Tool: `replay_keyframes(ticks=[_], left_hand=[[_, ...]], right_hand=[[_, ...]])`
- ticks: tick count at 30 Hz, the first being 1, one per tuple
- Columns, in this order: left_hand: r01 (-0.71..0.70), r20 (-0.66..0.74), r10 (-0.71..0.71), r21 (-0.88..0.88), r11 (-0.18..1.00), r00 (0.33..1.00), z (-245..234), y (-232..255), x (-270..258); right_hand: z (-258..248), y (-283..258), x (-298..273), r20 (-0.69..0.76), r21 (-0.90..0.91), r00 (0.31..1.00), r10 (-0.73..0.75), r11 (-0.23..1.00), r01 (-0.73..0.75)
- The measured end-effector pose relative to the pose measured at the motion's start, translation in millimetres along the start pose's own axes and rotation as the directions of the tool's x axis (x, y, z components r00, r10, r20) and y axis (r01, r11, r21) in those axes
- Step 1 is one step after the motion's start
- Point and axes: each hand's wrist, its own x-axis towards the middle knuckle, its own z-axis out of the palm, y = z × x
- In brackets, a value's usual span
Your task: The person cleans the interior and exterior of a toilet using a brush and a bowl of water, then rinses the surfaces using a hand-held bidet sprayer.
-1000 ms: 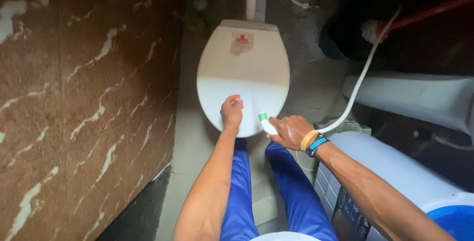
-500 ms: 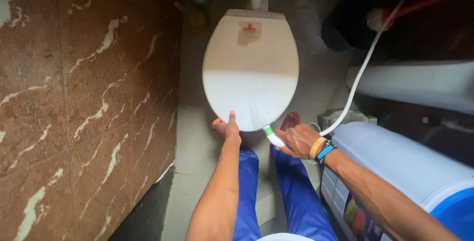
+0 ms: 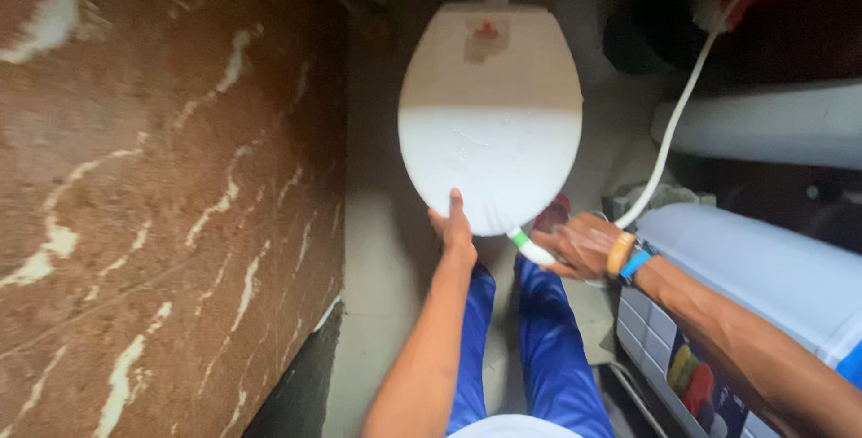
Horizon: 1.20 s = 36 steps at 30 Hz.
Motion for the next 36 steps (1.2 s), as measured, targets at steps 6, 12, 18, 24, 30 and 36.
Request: replay_keyframes(ticks=[6, 12, 18, 24, 30, 36], left_hand=[[-0.198, 0.144, 0.272, -0.391, 0.899, 0.952, -14.3, 84.3, -98.0], [-0.079, 0.265, 0.179, -0.349, 0.934, 0.947, 11.0, 178.3, -165.2], [-0.278, 0.509, 0.421, -0.335, 0.900, 0.751, 73.9, 262.2, -158.9], [-0.308, 0.528, 0.370, -0.204, 0.929, 0.764, 152.0, 368.4, -130.4], [-0.323, 0.472, 0.389, -0.218, 0.921, 0.791, 216.4, 429.8, -103.5], [-0.334, 0.409, 0.459, -0.342, 0.878, 0.789, 235.9, 421.4, -84.5]], right_hand=[[-19.5, -13.9, -41.9, -0.046, -0.126, 0.993, -0.112, 0.986, 0.106], [-63.3, -8.2, -63.4, -0.262, -0.072, 0.961, -0.085, 0.995, 0.068], [-123.5, -9.9, -47.6, -0.603, 0.005, 0.797, -0.032, 0.999, 0.044], [-157.9, 1.4, -29.4, -0.734, 0.101, 0.667, 0.127, 0.992, -0.079], [-170.8, 17.0, -36.3, -0.757, 0.232, 0.611, 0.229, 0.970, -0.076], [-172.2, 40.0, -48.0, -0.746, 0.214, 0.639, 0.186, 0.976, -0.035]])
